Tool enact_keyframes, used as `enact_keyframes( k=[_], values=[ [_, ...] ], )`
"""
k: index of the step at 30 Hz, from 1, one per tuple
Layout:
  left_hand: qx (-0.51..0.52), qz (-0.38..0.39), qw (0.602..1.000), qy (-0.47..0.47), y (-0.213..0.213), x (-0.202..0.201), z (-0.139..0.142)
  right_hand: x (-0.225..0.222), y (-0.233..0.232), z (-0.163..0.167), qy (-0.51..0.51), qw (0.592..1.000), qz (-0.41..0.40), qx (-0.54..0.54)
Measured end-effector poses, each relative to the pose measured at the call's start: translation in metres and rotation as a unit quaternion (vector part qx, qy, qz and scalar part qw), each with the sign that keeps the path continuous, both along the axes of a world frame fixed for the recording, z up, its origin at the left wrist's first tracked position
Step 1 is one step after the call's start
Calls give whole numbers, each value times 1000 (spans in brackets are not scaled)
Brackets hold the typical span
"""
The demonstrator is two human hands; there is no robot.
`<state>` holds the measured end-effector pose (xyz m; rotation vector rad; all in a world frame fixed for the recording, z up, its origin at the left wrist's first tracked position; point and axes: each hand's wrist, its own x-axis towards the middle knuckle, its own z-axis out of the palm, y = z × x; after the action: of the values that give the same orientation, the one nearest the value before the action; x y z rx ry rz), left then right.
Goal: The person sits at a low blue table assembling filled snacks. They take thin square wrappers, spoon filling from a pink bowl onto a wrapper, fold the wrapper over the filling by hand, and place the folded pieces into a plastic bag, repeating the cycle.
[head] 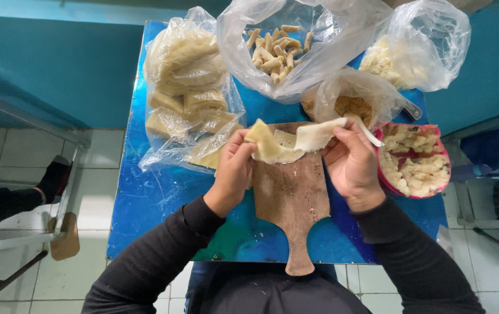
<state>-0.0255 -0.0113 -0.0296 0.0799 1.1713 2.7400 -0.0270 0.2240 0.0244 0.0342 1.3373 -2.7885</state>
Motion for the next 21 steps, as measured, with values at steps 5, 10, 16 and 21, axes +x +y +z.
enact_keyframes(
  k=[5,10,16,21],
  values=[
    [-62,91,994,23,-1,-1,-2,13,-14,12,203,765,-146,594],
    [-83,102,990,43,5,4,2,30,-41,20,320,671,-72,665],
    [-104,86,990,47,5,5,4,32,-47,24,329,650,-43,683],
    [-105,83,989,61,6,1,1,34,-46,21,321,652,-34,686]
  ],
)
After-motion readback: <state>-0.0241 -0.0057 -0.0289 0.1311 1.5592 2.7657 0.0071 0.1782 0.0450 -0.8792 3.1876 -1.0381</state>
